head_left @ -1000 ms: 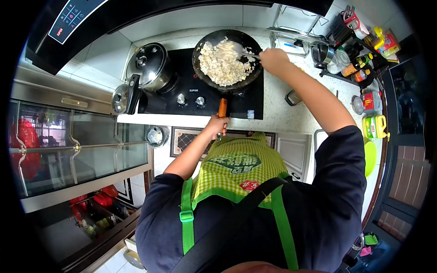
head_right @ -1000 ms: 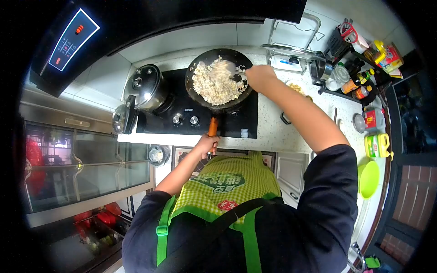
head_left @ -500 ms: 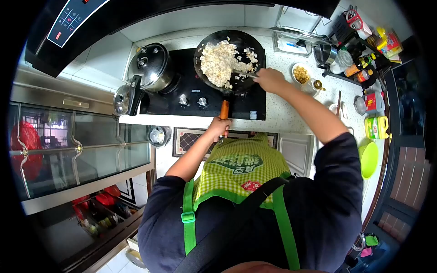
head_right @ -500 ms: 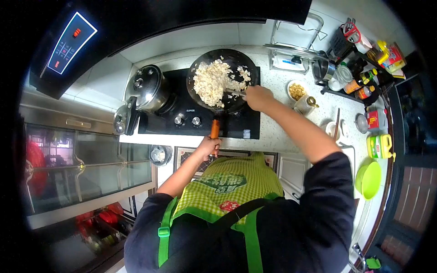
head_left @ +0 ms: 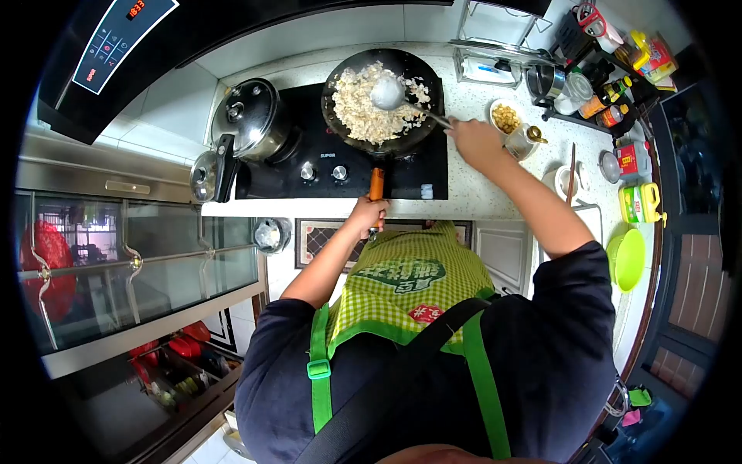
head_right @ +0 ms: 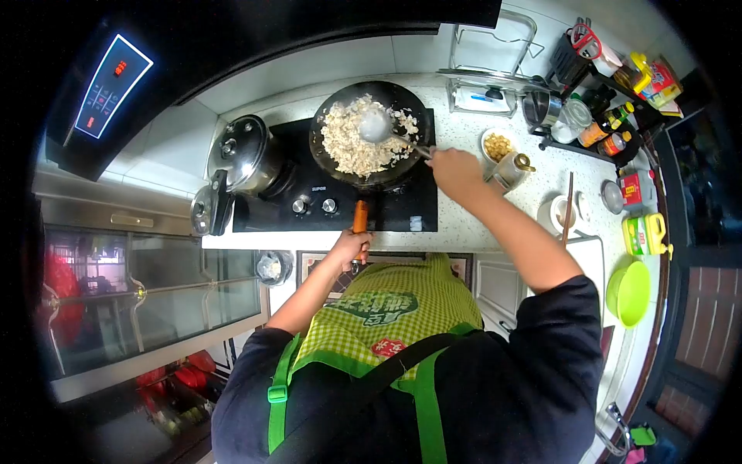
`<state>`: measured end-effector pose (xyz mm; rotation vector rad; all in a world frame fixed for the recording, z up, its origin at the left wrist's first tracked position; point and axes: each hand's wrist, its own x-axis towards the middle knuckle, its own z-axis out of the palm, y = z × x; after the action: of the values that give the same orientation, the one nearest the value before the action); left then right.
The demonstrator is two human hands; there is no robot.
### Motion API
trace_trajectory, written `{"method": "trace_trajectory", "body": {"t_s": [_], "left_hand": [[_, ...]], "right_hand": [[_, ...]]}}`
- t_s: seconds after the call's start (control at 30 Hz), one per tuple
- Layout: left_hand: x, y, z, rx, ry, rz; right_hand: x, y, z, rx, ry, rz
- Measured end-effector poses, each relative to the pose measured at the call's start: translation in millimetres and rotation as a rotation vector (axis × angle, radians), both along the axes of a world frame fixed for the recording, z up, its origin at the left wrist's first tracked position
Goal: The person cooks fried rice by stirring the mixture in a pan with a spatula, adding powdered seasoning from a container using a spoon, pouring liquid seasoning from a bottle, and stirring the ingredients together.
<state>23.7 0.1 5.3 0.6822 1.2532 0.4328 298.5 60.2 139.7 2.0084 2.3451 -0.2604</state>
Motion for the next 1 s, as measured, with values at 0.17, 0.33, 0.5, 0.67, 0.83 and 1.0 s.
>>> {"method": "trace_trajectory", "body": {"t_s": [0.17, 0.33, 0.5, 0.67, 0.83, 1.0], "left_hand": [[1, 0, 1, 0.016, 0.0, -0.008], [4, -1, 0, 0.026, 0.002, -0.013], [2, -3, -4, 0.016, -0.015, -0.014], [0, -2, -4, 0.008, -0.019, -0.007], [-3, -2, -2, 0.02, 0.03, -0.036], [-4, 0, 3, -0.027, 0.033, 0.008]], "right_hand": [[-14, -5, -96, -0.086, 0.57, -0.176], [-42, -24, -72, -0.443, 1.043, -0.473], [7, -56, -104, -0.401, 1.265, -0.635], [87, -114, -156, 0.459, 0.787, -0.889], [119, -81, -159, 0.67, 0.564, -0.657], [112, -45, -133, 0.501, 1.126, -0.615]]}}
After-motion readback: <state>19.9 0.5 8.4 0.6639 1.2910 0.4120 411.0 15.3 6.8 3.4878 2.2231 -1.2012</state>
